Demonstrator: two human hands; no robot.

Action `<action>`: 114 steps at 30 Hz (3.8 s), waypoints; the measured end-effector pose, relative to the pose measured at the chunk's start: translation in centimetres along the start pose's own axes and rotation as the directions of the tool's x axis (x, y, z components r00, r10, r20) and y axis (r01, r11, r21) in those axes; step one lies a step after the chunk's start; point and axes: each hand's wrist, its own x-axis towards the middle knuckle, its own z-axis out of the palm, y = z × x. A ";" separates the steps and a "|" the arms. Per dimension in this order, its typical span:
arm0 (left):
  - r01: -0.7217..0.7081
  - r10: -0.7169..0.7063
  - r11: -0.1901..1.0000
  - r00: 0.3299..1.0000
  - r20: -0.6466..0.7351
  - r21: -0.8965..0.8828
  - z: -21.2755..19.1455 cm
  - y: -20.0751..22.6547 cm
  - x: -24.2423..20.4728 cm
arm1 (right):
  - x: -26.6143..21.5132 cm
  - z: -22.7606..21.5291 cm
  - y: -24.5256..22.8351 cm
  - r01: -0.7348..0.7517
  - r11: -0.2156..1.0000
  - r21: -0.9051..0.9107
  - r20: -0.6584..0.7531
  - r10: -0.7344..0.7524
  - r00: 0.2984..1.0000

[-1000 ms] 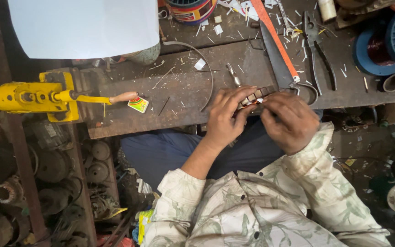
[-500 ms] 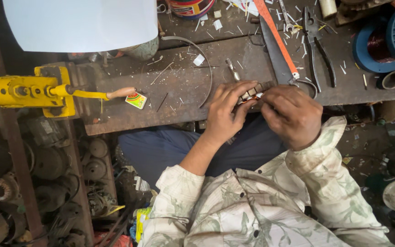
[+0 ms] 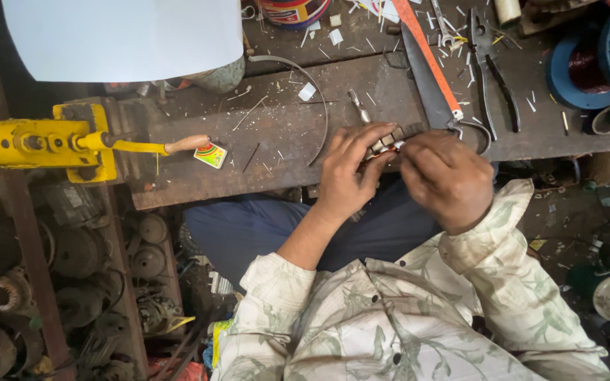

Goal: The person cuts a strip of white insulating paper from a larger sheet using scissors. They then fold the paper strip and insert it into the slots of a copper-wound motor stator to insulate the windings. The person repeats this process for multiple slots, adjusting the paper with their fingers and using pliers to tuck it in.

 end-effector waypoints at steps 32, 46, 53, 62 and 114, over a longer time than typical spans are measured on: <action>0.010 -0.010 0.999 1.000 0.013 -0.036 -0.3 -0.6 0.4 | -1.0 1.0 -0.1 -0.177 0.971 0.159 -0.079 0.191 0.978; 0.048 -0.056 0.988 0.997 -0.054 -0.144 -0.8 -1.7 -1.0 | -3.7 6.8 4.1 -0.237 0.352 0.906 0.110 0.345 0.932; -0.036 0.027 0.995 0.995 -0.095 -0.096 -0.5 -2.5 -0.7 | -4.0 7.0 3.7 -0.243 0.351 0.904 0.104 0.372 0.922; 0.010 -0.015 0.998 0.996 -0.085 -0.062 -0.3 -2.1 -0.7 | -2.4 5.5 2.5 -0.170 0.715 0.679 -0.062 0.286 0.956; 0.034 -0.035 0.999 0.958 0.284 0.006 -5.8 -3.3 2.4 | -0.8 7.0 0.9 -0.077 0.902 0.425 -0.120 0.140 0.983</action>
